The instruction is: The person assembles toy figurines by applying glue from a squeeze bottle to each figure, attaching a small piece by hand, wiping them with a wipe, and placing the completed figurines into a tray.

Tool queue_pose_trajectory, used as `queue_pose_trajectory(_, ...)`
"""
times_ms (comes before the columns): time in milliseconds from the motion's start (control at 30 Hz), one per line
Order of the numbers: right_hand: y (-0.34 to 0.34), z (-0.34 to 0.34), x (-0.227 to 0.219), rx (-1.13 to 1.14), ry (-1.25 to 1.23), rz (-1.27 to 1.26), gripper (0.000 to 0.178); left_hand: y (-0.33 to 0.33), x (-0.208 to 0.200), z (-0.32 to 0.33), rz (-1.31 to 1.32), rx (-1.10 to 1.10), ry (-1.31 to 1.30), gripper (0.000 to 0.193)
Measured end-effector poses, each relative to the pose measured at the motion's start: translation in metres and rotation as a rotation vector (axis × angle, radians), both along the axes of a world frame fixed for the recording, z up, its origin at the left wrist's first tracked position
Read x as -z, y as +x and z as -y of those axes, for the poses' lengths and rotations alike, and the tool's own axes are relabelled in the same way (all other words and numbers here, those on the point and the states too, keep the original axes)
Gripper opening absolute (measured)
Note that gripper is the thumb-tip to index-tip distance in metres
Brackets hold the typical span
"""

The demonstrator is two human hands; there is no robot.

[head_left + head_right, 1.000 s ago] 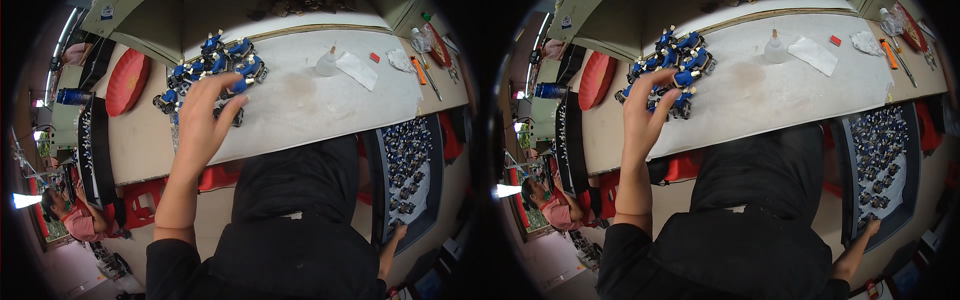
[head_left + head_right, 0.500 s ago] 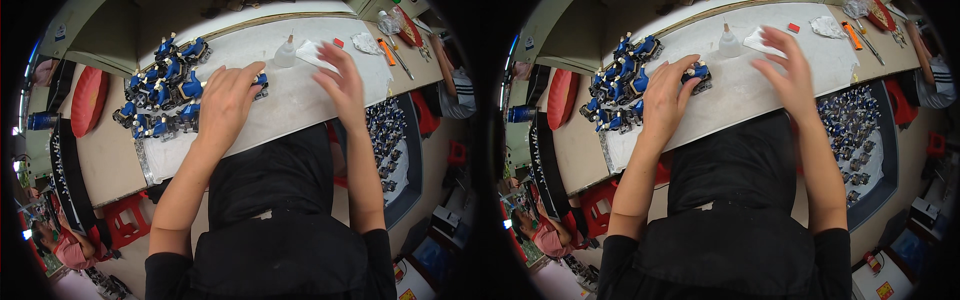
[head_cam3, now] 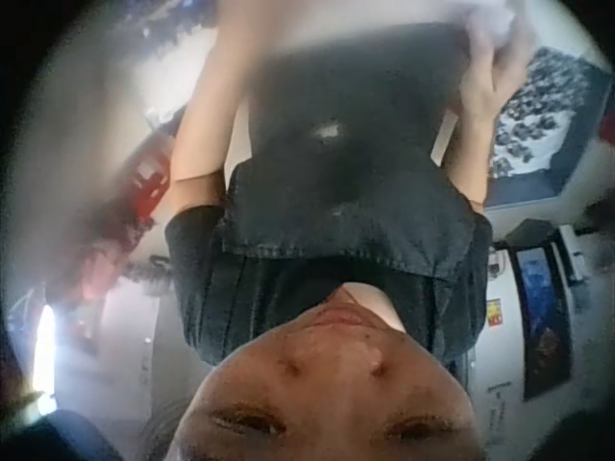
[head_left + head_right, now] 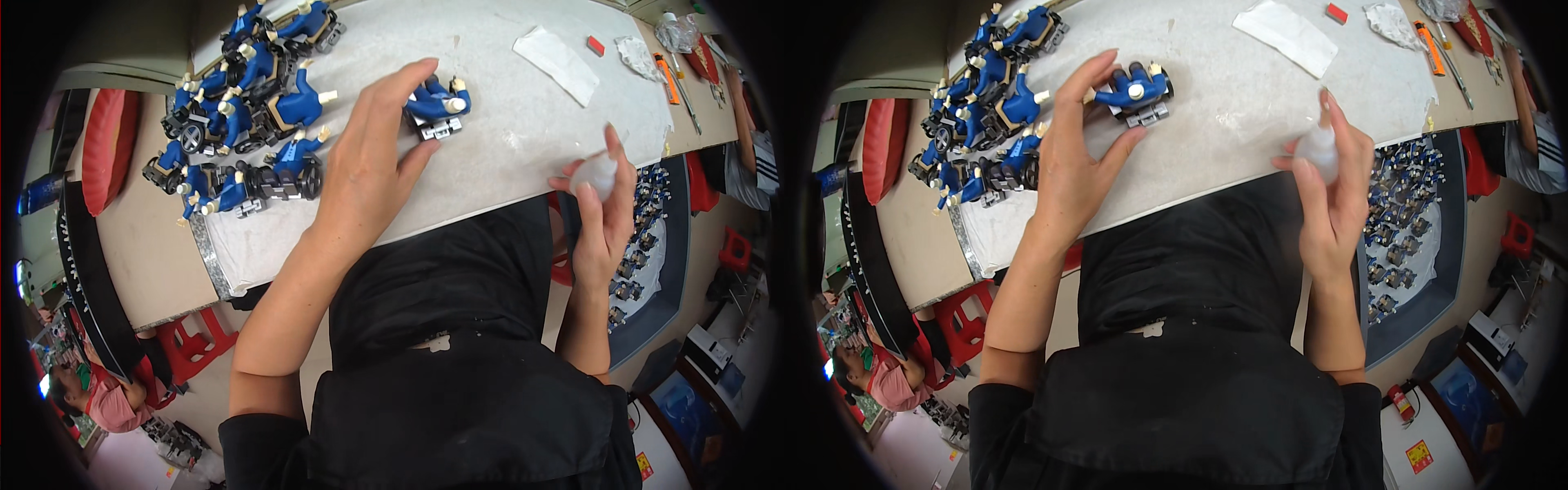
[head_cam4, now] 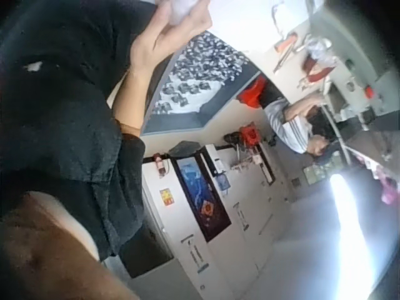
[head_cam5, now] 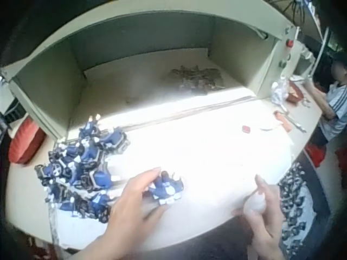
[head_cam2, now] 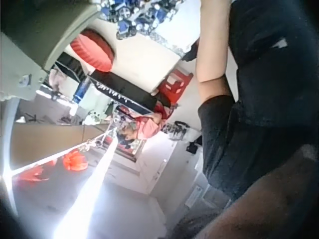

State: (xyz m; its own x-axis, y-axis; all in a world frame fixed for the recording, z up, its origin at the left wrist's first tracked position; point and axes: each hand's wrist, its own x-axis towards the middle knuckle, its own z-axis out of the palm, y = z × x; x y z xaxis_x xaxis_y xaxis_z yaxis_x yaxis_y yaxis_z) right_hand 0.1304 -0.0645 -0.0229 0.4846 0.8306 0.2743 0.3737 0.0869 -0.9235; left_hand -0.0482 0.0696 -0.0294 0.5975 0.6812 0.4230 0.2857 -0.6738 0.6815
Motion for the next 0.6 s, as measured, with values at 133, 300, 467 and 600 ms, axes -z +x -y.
queue_pose_trajectory(133,-0.008,0.026,0.010,0.141,0.145,-0.099,0.035,0.000,0.004,-0.001,0.022,0.005,0.021,0.065)
queue_pose_trajectory(300,-0.010,0.029,0.019,0.211,0.333,-0.195,0.031,0.000,0.004,0.001,0.051,0.013,0.127,0.062)
queue_pose_trajectory(467,-0.021,0.017,0.022,0.121,0.342,-0.027,0.043,0.002,0.004,0.001,0.033,0.029,0.223,0.060)
queue_pose_trajectory(600,-0.026,0.004,0.019,0.008,0.386,0.166,0.045,0.001,0.001,0.004,0.002,0.017,0.237,0.062)
